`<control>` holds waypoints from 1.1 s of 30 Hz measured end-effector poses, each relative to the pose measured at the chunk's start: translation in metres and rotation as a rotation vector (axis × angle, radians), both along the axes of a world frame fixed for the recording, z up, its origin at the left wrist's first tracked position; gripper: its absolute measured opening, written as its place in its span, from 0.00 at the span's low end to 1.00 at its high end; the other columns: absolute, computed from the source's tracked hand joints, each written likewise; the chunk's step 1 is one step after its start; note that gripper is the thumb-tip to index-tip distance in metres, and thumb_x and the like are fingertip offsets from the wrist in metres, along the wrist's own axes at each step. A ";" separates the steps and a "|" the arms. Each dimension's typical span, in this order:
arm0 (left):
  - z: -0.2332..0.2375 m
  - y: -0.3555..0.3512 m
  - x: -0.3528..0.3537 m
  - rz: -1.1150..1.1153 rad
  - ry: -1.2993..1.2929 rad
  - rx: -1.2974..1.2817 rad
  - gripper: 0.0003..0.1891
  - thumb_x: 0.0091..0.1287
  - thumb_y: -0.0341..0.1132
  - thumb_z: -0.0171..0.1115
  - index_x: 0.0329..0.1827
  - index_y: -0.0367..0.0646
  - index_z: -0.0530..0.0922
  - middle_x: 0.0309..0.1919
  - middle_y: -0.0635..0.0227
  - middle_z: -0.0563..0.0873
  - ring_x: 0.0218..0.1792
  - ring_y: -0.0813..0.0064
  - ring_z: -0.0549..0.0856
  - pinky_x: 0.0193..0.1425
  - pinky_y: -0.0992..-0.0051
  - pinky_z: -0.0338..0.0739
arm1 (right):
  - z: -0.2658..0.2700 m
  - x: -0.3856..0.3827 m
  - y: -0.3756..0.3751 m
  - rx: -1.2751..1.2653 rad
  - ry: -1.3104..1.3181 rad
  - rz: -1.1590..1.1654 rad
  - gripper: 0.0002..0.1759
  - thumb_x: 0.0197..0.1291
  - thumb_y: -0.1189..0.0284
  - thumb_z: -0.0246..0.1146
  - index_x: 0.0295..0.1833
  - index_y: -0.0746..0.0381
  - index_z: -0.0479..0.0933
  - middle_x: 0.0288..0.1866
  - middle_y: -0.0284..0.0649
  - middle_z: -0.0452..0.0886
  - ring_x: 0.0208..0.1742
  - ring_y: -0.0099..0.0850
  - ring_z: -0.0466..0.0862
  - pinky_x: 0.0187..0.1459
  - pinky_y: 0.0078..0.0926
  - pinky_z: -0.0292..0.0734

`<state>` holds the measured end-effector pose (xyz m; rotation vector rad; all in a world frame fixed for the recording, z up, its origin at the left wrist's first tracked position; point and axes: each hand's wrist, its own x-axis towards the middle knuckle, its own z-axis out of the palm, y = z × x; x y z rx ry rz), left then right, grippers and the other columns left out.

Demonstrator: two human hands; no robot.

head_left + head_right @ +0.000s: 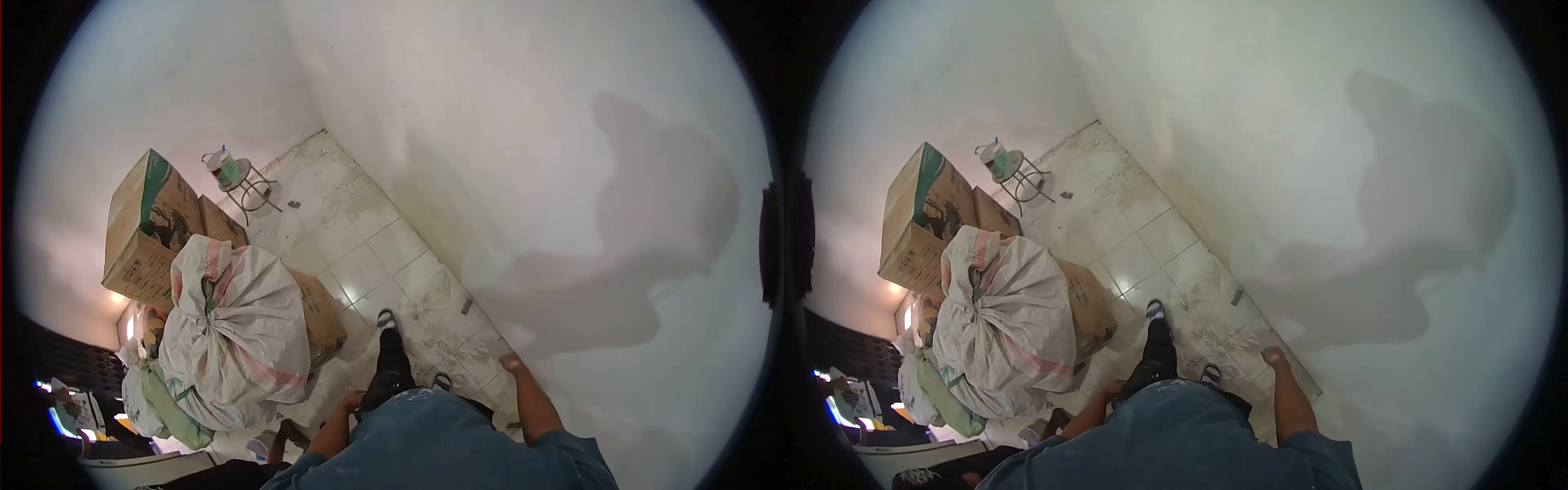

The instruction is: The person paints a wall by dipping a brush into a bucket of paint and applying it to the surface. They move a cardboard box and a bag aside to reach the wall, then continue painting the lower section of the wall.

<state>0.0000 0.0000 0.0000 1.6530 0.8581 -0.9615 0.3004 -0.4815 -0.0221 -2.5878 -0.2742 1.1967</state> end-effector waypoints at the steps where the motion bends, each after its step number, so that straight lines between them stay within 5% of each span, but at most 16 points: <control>1: 0.023 0.001 -0.003 0.117 0.083 0.005 0.26 0.63 0.48 0.53 0.63 0.47 0.72 0.58 0.54 0.77 0.57 0.51 0.76 0.59 0.55 0.67 | -0.008 0.004 0.014 -0.040 0.073 0.059 0.29 0.60 0.57 0.52 0.66 0.50 0.58 0.67 0.41 0.62 0.66 0.35 0.62 0.65 0.25 0.57; 2: 0.042 0.006 -0.009 0.235 0.160 0.012 0.26 0.63 0.46 0.53 0.62 0.44 0.73 0.57 0.53 0.77 0.56 0.58 0.78 0.56 0.69 0.74 | -0.018 0.005 0.028 -0.080 0.140 0.120 0.24 0.56 0.55 0.58 0.58 0.51 0.72 0.58 0.41 0.76 0.57 0.36 0.75 0.58 0.27 0.69; 3: -0.014 -0.023 0.100 0.238 0.110 -0.128 0.26 0.63 0.46 0.53 0.62 0.44 0.73 0.57 0.53 0.77 0.56 0.58 0.78 0.56 0.69 0.74 | -0.007 0.121 -0.006 -0.216 0.082 0.122 0.24 0.56 0.55 0.58 0.58 0.51 0.72 0.58 0.41 0.76 0.57 0.36 0.75 0.58 0.27 0.69; 5: -0.031 0.042 0.107 -0.271 -0.314 0.039 0.23 0.63 0.44 0.52 0.58 0.42 0.75 0.49 0.57 0.82 0.48 0.62 0.81 0.50 0.66 0.76 | -0.052 0.130 0.050 -0.013 -0.011 0.346 0.18 0.57 0.58 0.55 0.48 0.55 0.76 0.48 0.38 0.80 0.47 0.32 0.79 0.48 0.30 0.75; 6: -0.028 0.079 0.113 -0.264 -0.300 0.061 0.23 0.63 0.44 0.52 0.58 0.42 0.75 0.49 0.57 0.82 0.48 0.62 0.81 0.50 0.66 0.76 | -0.048 0.129 0.095 0.010 -0.004 0.356 0.18 0.57 0.58 0.55 0.48 0.55 0.76 0.48 0.38 0.80 0.47 0.32 0.79 0.48 0.30 0.75; 8: -0.032 0.105 0.147 0.144 -0.205 -0.105 0.21 0.63 0.44 0.50 0.54 0.42 0.77 0.38 0.62 0.83 0.39 0.65 0.82 0.44 0.61 0.77 | -0.010 0.132 0.149 0.091 0.135 0.025 0.15 0.56 0.60 0.56 0.46 0.56 0.78 0.47 0.36 0.80 0.44 0.30 0.79 0.46 0.30 0.76; 12: 0.003 0.161 0.228 0.297 0.004 -0.096 0.21 0.63 0.45 0.51 0.53 0.43 0.78 0.35 0.65 0.81 0.33 0.68 0.80 0.36 0.61 0.77 | 0.004 0.163 0.228 0.138 0.355 -0.129 0.16 0.58 0.63 0.56 0.48 0.58 0.78 0.45 0.37 0.81 0.41 0.32 0.80 0.45 0.32 0.76; 14: 0.011 0.188 0.255 0.267 -0.027 -0.095 0.22 0.63 0.46 0.52 0.55 0.43 0.77 0.38 0.65 0.81 0.33 0.71 0.80 0.30 0.67 0.76 | -0.031 0.180 0.243 0.274 0.070 -0.213 0.20 0.62 0.63 0.54 0.54 0.63 0.75 0.43 0.38 0.82 0.39 0.34 0.80 0.41 0.31 0.77; 18: 0.025 0.229 0.304 0.403 -0.093 -0.243 0.27 0.66 0.49 0.53 0.65 0.47 0.68 0.55 0.60 0.78 0.52 0.60 0.79 0.48 0.60 0.76 | 0.062 0.249 0.347 0.114 0.362 -0.446 0.20 0.63 0.62 0.53 0.53 0.65 0.75 0.41 0.39 0.83 0.37 0.31 0.81 0.36 0.27 0.77; 20: 0.024 0.240 0.320 0.460 -0.192 -0.188 0.23 0.63 0.46 0.54 0.56 0.43 0.76 0.40 0.64 0.83 0.31 0.71 0.81 0.25 0.71 0.75 | 0.066 0.276 0.377 0.053 0.374 -0.362 0.19 0.63 0.61 0.54 0.51 0.63 0.76 0.40 0.38 0.83 0.36 0.31 0.80 0.35 0.30 0.77; 25: 0.032 0.298 0.372 0.505 -0.173 -0.215 0.23 0.62 0.46 0.55 0.56 0.43 0.76 0.42 0.63 0.83 0.33 0.71 0.82 0.27 0.72 0.76 | 0.055 0.326 0.451 0.024 0.363 -0.377 0.15 0.60 0.60 0.55 0.44 0.58 0.79 0.36 0.37 0.82 0.33 0.32 0.78 0.36 0.37 0.77; 27: 0.033 0.330 0.395 0.526 -0.175 -0.207 0.23 0.62 0.46 0.55 0.56 0.43 0.77 0.42 0.63 0.83 0.34 0.71 0.83 0.27 0.72 0.76 | 0.049 0.352 0.487 -0.011 0.460 -0.197 0.16 0.59 0.62 0.52 0.47 0.59 0.75 0.42 0.42 0.82 0.36 0.37 0.82 0.34 0.44 0.75; 31: 0.035 0.413 0.441 0.648 -0.233 -0.200 0.24 0.62 0.47 0.55 0.59 0.45 0.75 0.45 0.62 0.82 0.39 0.69 0.83 0.31 0.73 0.76 | 0.040 0.397 0.576 -0.104 0.507 -0.248 0.18 0.60 0.62 0.52 0.52 0.57 0.74 0.44 0.42 0.82 0.36 0.38 0.82 0.35 0.45 0.74; 33: 0.049 0.462 0.464 0.634 -0.112 -0.268 0.26 0.65 0.50 0.53 0.63 0.48 0.70 0.54 0.64 0.79 0.51 0.64 0.80 0.50 0.64 0.75 | 0.037 0.426 0.622 -0.128 0.510 -0.299 0.14 0.57 0.62 0.57 0.43 0.58 0.78 0.34 0.38 0.79 0.34 0.36 0.79 0.39 0.43 0.77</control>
